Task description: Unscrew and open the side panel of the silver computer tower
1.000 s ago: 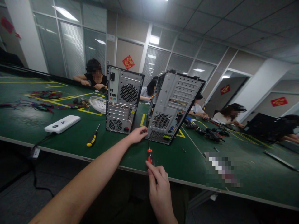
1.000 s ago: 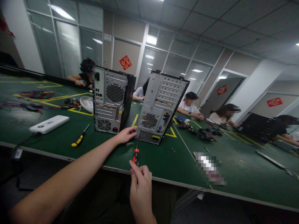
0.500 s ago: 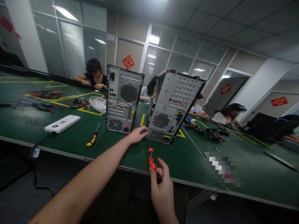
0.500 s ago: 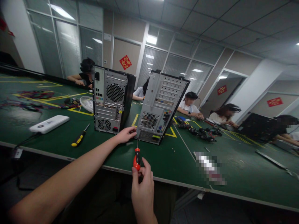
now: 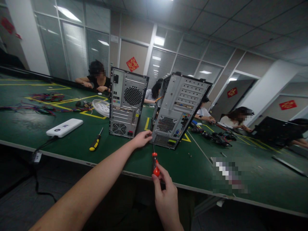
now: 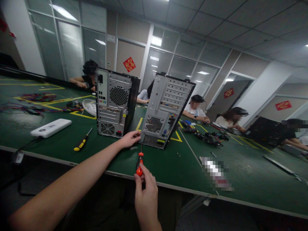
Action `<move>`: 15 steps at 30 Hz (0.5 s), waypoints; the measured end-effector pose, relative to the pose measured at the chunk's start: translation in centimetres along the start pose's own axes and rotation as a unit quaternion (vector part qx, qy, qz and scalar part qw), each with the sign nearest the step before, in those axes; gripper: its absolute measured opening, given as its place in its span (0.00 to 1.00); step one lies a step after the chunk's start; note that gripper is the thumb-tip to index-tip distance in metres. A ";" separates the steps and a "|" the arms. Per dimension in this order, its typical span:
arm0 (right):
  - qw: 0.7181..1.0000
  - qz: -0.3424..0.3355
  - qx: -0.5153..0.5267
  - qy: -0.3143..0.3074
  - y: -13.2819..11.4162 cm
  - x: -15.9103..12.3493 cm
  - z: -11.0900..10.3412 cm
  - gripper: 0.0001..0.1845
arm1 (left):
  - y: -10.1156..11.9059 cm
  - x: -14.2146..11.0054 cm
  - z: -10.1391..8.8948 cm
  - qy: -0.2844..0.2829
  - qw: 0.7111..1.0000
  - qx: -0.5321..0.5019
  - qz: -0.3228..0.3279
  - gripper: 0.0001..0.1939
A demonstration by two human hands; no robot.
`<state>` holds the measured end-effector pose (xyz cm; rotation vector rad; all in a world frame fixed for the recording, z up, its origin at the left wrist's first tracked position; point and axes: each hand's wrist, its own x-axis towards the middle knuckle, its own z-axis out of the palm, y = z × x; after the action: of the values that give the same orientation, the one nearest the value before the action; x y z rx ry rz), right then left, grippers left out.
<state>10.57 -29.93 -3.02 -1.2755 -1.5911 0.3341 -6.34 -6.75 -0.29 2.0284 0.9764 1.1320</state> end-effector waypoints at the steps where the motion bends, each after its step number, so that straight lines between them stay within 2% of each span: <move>1: 1.000 -0.004 0.004 -0.003 0.0 0.0 0.0 0.20 | 0.0 0.0 0.0 0.000 1.000 0.001 0.000 0.08; 10: 0.999 -0.029 -0.011 -0.033 -0.3 -0.1 -0.2 0.21 | 0.1 0.0 0.0 0.003 1.000 -0.007 -0.006 0.09; 15: 0.999 0.045 0.020 -0.023 0.0 -0.2 0.1 0.24 | 0.5 -0.1 -0.1 0.003 1.000 0.006 -0.013 0.08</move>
<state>10.47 -30.07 -3.25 -1.3191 -1.5622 0.4524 -6.30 -7.09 0.07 2.0176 1.0127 1.1203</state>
